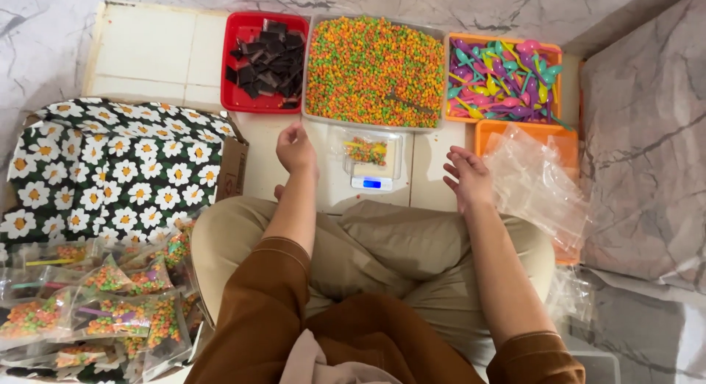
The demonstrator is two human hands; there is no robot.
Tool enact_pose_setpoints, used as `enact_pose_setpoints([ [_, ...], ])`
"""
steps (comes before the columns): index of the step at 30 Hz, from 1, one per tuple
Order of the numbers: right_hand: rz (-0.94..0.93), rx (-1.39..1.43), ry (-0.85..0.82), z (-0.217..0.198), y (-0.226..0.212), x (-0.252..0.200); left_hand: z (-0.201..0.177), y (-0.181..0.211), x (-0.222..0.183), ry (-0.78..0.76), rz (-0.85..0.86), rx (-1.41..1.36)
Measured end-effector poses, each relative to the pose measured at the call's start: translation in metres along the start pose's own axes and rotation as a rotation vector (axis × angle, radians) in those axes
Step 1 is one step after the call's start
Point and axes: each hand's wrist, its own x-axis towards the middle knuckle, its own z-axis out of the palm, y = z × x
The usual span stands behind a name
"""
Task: Portioning and packaging small snacks into individual plastic bags using a digital scale.
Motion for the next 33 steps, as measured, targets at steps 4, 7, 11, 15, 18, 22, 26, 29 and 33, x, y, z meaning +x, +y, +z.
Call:
enact_pose_setpoints([
  [4,0.010,0.004,0.004,0.002,-0.003,0.001,0.020,-0.062,0.030,-0.110,-0.059,0.191],
  [7,0.029,0.000,-0.023,0.004,-0.003,0.002,0.032,-0.103,0.045,-0.295,-0.068,0.630],
  [11,0.044,-0.013,-0.049,0.007,-0.006,0.004,0.031,-0.095,0.029,-0.471,-0.049,0.812],
  [15,0.036,-0.083,-0.023,0.014,-0.007,0.003,0.046,-0.118,0.039,-0.529,-0.026,0.852],
  [18,-0.240,-0.432,-0.035,0.009,0.024,0.023,0.035,-0.036,-0.011,-0.609,0.036,0.821],
  [22,-0.469,-0.687,-0.162,0.054,0.024,0.005,0.003,0.068,-0.078,-0.601,0.373,0.800],
  [26,-0.821,-0.786,-0.233,0.113,0.006,-0.033,-0.021,0.116,-0.105,-0.728,0.743,0.824],
  [29,-0.925,-0.658,-0.185,0.144,0.004,-0.042,-0.045,0.148,-0.112,-0.776,0.859,0.773],
  [33,-0.821,-0.495,-0.144,0.167,-0.008,-0.057,-0.075,0.184,-0.085,-0.992,0.517,0.355],
])
